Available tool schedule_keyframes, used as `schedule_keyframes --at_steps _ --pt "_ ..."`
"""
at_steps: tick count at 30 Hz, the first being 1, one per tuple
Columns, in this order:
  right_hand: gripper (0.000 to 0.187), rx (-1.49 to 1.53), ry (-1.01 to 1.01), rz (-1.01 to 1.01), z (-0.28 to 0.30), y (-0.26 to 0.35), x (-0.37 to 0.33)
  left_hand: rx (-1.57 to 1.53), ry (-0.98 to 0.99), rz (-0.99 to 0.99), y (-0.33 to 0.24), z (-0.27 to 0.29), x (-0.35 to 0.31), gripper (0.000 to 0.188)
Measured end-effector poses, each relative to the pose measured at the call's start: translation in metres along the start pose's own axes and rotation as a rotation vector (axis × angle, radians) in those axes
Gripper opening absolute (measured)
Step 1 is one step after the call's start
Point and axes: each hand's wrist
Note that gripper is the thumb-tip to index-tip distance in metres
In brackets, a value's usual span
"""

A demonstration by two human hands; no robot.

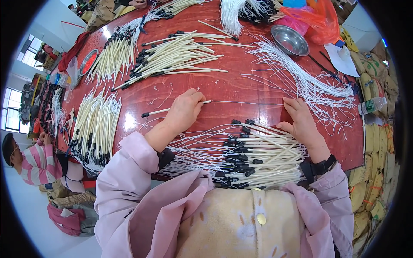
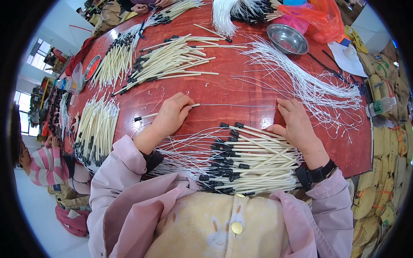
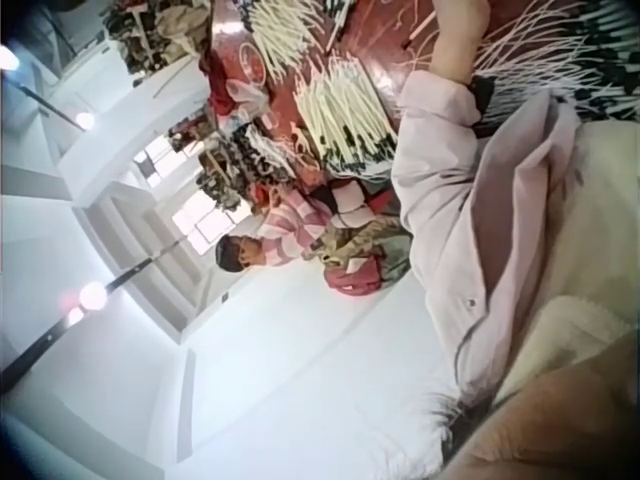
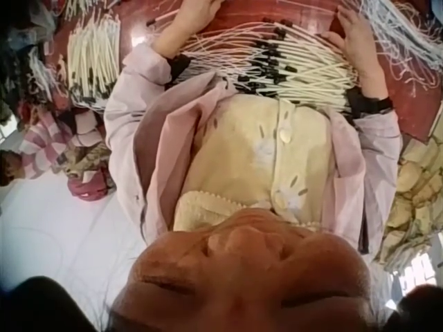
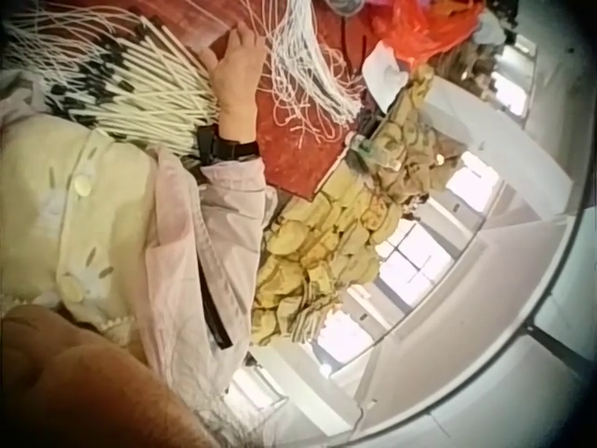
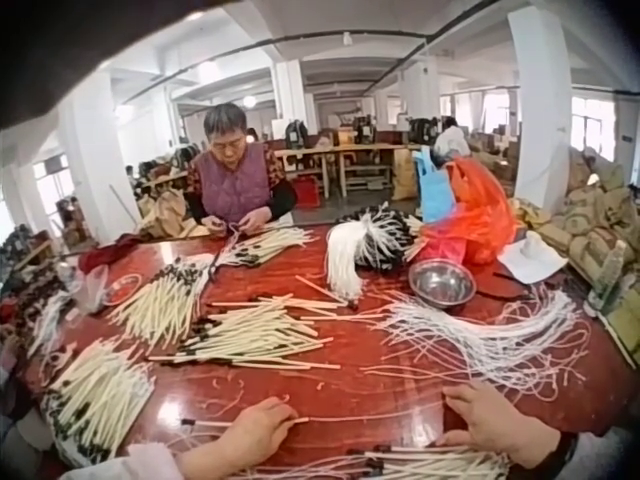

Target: The person picks up a white tube and a wire, threads the wire through the tube by hand, and places the assembled piece onto a pile. This process is repeated multiple times with other tubes and wires on the table.

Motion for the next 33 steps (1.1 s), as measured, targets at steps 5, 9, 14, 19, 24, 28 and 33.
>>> schedule_keyframes --at_steps 5,9,14,19,24,28,33 --pt "0.072 0.019 0.013 -0.010 -0.002 -0.004 0.000 0.005 0.013 0.008 -0.002 -0.004 0.004 0.010" --pt "0.072 0.019 0.005 0.003 -0.001 -0.007 0.001 0.028 0.036 -0.001 -0.004 -0.005 0.010 0.010" --pt "0.074 -0.018 0.036 0.041 0.002 -0.002 0.003 0.159 -0.029 -0.144 -0.011 -0.031 0.024 0.007" --pt "0.082 -0.023 0.096 0.184 -0.005 0.013 0.011 0.220 0.063 -0.389 -0.063 -0.090 0.073 0.014" --pt "0.082 0.078 -0.081 0.253 -0.021 0.009 0.018 0.279 0.162 -0.324 -0.099 -0.110 0.086 0.014" --pt "0.072 0.105 -0.103 0.164 -0.008 -0.019 0.013 0.273 0.122 -0.223 -0.090 -0.037 0.067 0.018" --pt "0.062 0.087 0.005 0.151 0.000 -0.007 0.031 0.156 -0.066 -0.022 -0.021 0.022 0.038 0.020"
Point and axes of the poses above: each hand's wrist, its own x-axis towards the middle knuckle, its own z-axis out of the back of the hand, y = z × x
